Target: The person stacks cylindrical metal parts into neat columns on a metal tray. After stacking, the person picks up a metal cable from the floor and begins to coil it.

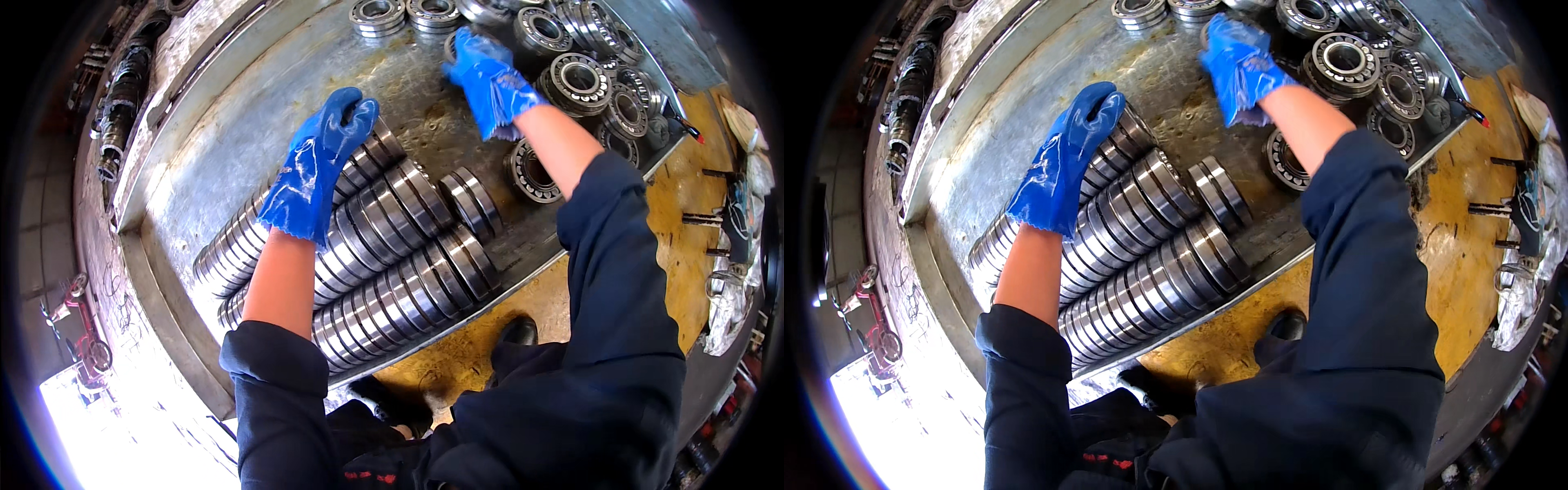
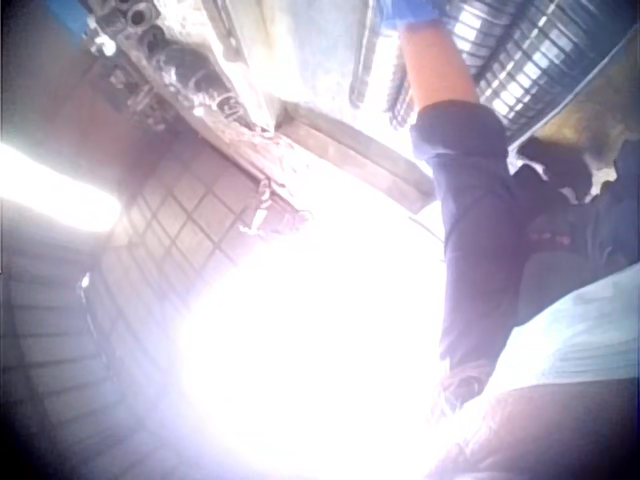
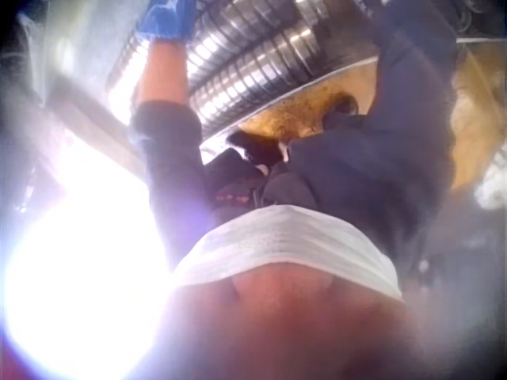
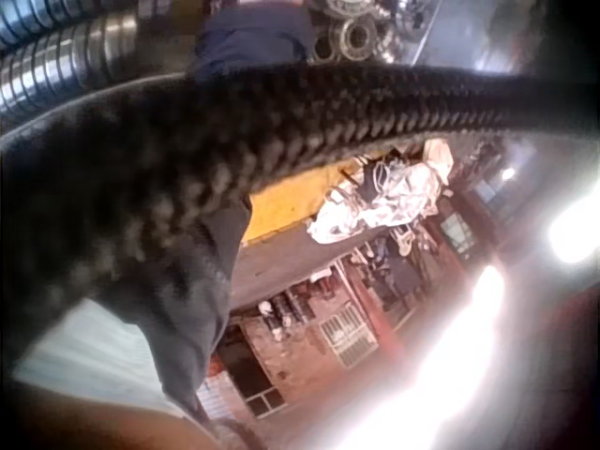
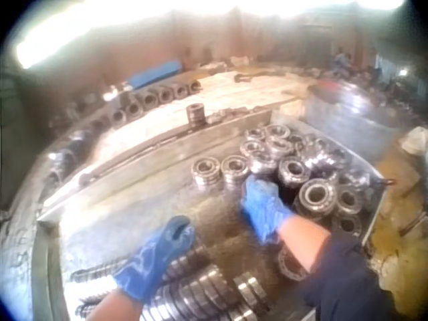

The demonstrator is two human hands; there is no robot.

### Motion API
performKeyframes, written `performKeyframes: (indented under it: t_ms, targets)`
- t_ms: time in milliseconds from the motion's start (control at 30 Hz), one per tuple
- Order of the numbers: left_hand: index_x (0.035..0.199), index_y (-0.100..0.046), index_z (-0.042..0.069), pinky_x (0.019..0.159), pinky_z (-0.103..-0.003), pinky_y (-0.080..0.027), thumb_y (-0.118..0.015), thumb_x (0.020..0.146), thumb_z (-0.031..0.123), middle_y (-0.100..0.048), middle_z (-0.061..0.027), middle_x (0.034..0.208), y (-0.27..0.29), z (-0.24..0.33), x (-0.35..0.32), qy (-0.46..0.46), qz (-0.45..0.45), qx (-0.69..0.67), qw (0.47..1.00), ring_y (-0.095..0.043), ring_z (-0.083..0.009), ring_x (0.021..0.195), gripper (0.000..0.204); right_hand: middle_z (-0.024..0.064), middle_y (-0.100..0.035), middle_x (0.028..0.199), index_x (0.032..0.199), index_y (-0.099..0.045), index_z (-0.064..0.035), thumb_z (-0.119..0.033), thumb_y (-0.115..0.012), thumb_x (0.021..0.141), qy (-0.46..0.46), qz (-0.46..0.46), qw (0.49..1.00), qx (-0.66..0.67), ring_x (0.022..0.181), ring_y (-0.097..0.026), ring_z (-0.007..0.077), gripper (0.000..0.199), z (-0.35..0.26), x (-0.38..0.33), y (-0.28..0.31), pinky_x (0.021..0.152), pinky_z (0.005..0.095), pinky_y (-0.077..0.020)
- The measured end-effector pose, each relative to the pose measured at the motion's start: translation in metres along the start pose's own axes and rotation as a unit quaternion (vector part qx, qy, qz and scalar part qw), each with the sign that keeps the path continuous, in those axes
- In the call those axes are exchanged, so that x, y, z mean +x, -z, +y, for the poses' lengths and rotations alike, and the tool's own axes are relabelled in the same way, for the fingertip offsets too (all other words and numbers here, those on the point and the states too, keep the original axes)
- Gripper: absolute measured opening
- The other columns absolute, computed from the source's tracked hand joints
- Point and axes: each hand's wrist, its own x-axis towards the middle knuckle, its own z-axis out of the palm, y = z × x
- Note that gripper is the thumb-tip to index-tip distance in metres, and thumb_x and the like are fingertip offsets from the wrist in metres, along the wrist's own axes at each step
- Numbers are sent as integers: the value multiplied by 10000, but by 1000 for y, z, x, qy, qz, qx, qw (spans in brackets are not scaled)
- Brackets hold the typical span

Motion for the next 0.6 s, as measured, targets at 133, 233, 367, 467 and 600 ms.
performKeyframes:
  t_ms: [133, 233, 367, 467, 600]
  targets:
    - [1346, -653, 111, 1042, -403, -511, -687, 971, 517, -724, -188, 1245, 1, -22, 10, -23, 32, 29, 999, -689, -328, 1190, 554, 193, -743, 1158, 1260, -658, -16, -414, -802, 885, -21, -132, 940, 313, 1080, -718, 297, 567, -38, -38, 11, 943, 424, -553]
    - [1345, -655, 108, 1045, -403, -508, -684, 973, 517, -724, -188, 1248, 0, -30, 16, -22, 29, 38, 999, -686, -328, 1195, 553, 140, -719, 1266, 1359, -640, 38, -414, -804, 923, -41, -136, 840, 524, 1190, -645, 212, 649, -72, -78, 31, 1063, 348, -467]
    - [1342, -657, 104, 1050, -402, -503, -680, 975, 517, -723, -188, 1252, -6, -30, 29, -30, 15, 44, 998, -681, -327, 1203, 553, 116, -714, 1287, 1372, -658, -19, -435, -745, 978, -47, -205, 777, 593, 1232, -608, 184, 579, -58, -63, -26, 1108, 336, -411]
    - [1349, -656, 101, 1073, -409, -486, -655, 981, 541, -714, -184, 1280, 2, -25, 22, -20, -6, 28, 999, -664, -331, 1235, 573, 119, -695, 1326, 1398, -639, -16, -462, -756, 962, -46, -232, 749, 619, 1250, -597, 193, 634, -65, -77, -3, 1125, 352, -400]
    - [1330, -656, 70, 1089, -392, -459, -638, 1006, 501, -699, -151, 1280, 7, -28, 17, -8, 3, 43, 999, -638, -277, 1227, 540, 152, -658, 1392, 1418, -599, 34, -375, -784, 949, -89, -225, 719, 652, 1360, -543, 229, 649, -70, -108, 9, 1215, 373, -317]
